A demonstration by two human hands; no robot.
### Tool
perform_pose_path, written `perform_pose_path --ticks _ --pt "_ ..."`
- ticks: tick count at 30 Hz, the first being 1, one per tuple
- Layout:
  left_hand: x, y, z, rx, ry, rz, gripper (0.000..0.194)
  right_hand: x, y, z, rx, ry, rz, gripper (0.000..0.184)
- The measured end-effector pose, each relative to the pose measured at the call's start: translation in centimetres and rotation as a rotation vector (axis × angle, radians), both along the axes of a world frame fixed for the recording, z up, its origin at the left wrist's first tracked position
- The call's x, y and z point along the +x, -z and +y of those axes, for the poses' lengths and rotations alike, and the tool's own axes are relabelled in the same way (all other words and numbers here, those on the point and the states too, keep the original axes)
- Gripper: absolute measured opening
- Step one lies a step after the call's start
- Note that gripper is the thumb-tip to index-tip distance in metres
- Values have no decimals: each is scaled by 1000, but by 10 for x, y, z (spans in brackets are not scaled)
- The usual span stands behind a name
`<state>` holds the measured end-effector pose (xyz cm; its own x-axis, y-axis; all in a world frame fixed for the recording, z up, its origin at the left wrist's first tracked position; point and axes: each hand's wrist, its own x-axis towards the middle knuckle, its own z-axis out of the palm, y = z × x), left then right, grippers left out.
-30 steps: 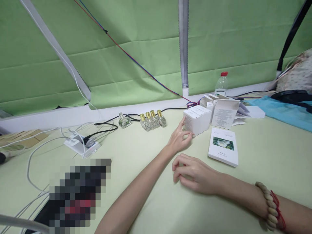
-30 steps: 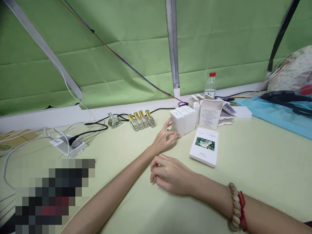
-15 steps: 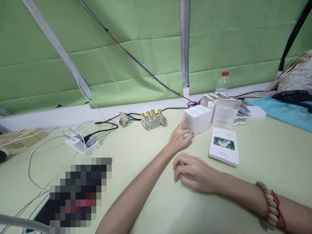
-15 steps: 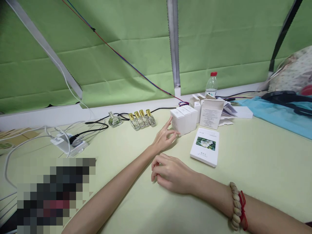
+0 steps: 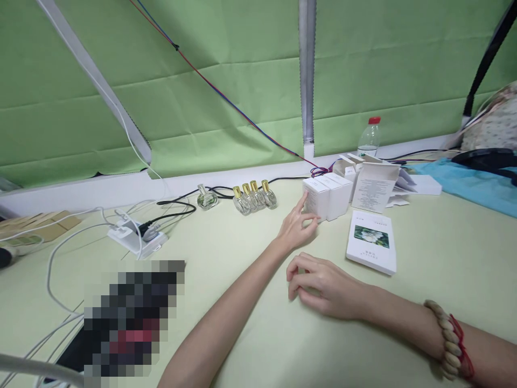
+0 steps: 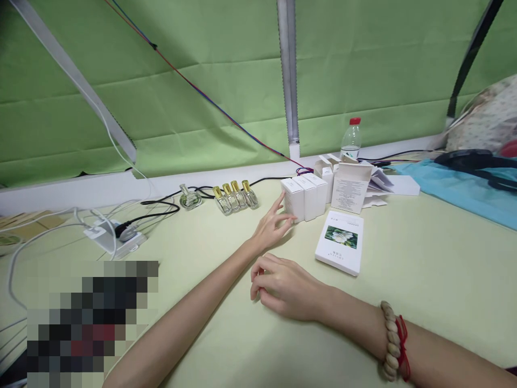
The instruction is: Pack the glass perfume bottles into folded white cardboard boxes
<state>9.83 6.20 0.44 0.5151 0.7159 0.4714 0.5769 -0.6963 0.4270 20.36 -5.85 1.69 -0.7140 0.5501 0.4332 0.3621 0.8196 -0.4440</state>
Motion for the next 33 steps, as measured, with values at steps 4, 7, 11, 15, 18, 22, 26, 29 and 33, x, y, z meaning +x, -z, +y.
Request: perform_pose_path --ticks 4,7,11,15,18,22,26,29,33 --pt "-1 1 4 2 -4 -91 22 1 0 0 2 -4 13 20" --pt "1 3 8 -20 -90 -187 23 1 0 -1 2 -11 17 21" --pt "2 9 14 -200 -185 -113 71 0 0 -1 7 -17 17 21" --pt "0 15 19 -246 -100 39 78 0 1 0 14 -22 6 21" --pt "-1 15 19 -213 -71 51 71 0 1 0 12 -20 0 21" --pt "-2 11 18 -186 -50 31 64 0 1 -1 3 -23 2 21" --pt "-2 10 18 -185 -64 27 65 0 2 -1 4 -20 6 20" --pt "-2 10 17 -200 -58 16 67 -1 2 0 8 -22 -3 21" --pt "-4 10 17 -223 -51 12 67 0 1 -1 12 -26 -1 20"
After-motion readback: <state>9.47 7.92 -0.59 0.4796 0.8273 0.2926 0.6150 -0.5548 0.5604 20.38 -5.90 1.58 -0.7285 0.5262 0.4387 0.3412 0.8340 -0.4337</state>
